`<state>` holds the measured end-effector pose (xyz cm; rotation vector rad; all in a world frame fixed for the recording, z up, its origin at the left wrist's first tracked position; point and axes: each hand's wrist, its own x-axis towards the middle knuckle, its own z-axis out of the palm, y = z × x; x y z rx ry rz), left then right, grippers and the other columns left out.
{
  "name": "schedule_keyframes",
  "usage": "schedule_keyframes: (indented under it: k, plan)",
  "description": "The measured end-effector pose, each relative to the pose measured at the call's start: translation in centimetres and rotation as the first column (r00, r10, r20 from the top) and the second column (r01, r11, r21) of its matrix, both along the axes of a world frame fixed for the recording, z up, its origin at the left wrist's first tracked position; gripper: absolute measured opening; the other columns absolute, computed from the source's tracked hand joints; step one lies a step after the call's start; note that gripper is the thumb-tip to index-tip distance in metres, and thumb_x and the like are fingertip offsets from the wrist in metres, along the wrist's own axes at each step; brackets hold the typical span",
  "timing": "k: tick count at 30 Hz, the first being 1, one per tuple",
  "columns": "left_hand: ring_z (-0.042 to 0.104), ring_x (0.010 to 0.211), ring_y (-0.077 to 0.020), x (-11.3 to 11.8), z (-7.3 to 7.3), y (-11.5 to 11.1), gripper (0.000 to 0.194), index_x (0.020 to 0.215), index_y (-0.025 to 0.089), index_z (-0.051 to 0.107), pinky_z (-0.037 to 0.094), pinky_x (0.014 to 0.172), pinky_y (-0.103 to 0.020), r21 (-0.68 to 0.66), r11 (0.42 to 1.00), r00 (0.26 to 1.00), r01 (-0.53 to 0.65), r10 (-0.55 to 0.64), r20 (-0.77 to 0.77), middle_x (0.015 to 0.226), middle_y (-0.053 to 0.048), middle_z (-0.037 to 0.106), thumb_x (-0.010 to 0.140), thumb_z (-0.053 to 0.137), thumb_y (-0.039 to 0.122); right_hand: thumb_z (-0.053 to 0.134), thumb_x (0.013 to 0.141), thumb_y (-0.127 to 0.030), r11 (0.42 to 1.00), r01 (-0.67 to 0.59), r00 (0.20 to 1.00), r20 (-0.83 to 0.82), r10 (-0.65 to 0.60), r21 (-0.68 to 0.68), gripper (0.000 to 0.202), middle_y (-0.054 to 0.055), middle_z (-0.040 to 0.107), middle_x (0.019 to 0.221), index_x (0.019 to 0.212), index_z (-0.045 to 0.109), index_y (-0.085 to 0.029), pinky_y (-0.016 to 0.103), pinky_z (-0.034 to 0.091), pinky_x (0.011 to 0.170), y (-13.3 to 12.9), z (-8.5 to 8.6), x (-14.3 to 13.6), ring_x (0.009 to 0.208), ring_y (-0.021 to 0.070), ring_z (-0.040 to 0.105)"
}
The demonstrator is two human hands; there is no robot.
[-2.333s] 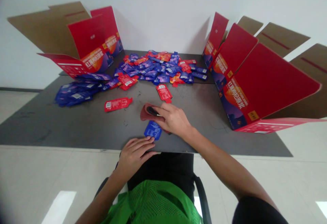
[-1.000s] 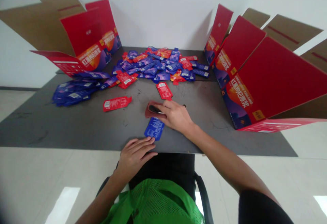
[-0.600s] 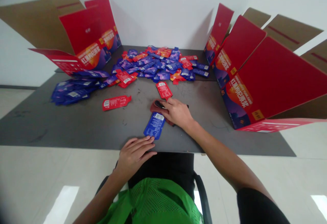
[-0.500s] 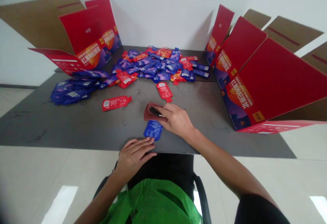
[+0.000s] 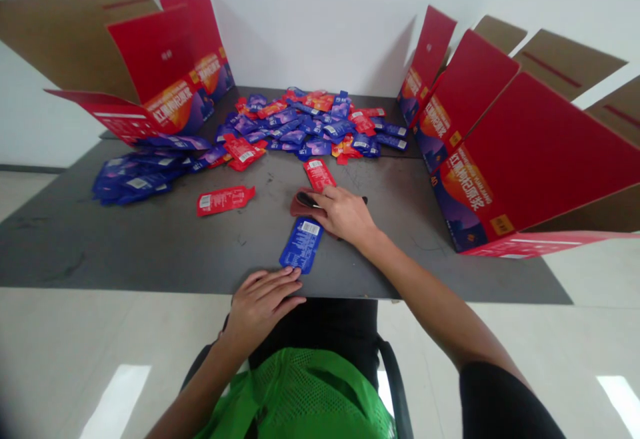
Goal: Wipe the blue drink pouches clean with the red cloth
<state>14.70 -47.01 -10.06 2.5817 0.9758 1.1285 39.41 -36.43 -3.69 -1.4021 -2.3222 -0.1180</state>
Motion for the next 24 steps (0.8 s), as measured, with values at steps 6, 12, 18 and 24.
schedule_keyframes:
  k: [6,12,18,24]
  plan:
    - [0.076,0.101,-0.0185,-0.2,-0.2,0.0,0.016,0.108,0.023,0.074,0.049,0.094,-0.037,-0.007,1.000,1.000,-0.006,0.006,-0.018,0.113,0.001,0.080,0.098,0.069,0.035,0.056,0.103,-0.045,0.974,-0.210,0.975,-0.099,0.201,-0.089,0.038,0.007,0.069,0.098,0.131,0.068,-0.022,0.030,0.051,0.074,-6.3,0.5,-3.1,0.090,0.0197,0.065]
    - [0.074,0.109,-0.0197,-0.1,-0.2,0.1,0.016,0.109,0.023,0.073,0.048,0.094,-0.037,-0.014,1.000,1.000,0.019,-0.020,-0.013,0.119,-0.001,0.078,0.099,0.068,0.034,0.062,0.100,-0.046,0.981,-0.136,0.989,-0.079,0.126,-0.138,0.040,0.006,0.069,0.099,0.131,0.068,-0.023,0.028,0.051,0.076,-3.8,-2.5,-2.4,0.090,0.0185,0.067]
    - [0.074,0.110,-0.0200,-0.3,0.4,0.1,0.018,0.109,0.023,0.071,0.048,0.093,-0.038,-0.035,0.999,0.999,0.033,-0.033,-0.017,0.120,-0.002,0.078,0.100,0.064,0.037,0.065,0.098,-0.036,0.996,0.082,0.994,0.064,-0.084,0.027,0.036,0.010,0.071,0.107,0.130,0.070,-0.020,0.030,0.049,0.076,1.6,-0.6,1.2,0.095,0.0230,0.065]
    - [0.069,0.109,-0.0206,0.4,2.5,1.4,0.023,0.121,0.024,0.066,0.046,0.101,-0.042,-0.161,0.985,0.995,-0.064,0.050,-0.089,0.119,-0.002,0.076,0.103,0.059,0.037,0.061,0.099,-0.043,0.956,0.171,0.968,-0.224,-0.118,0.237,0.036,0.006,0.066,0.091,0.123,0.073,-0.019,0.028,0.047,0.065,0.3,0.2,2.8,0.077,0.0184,0.063]
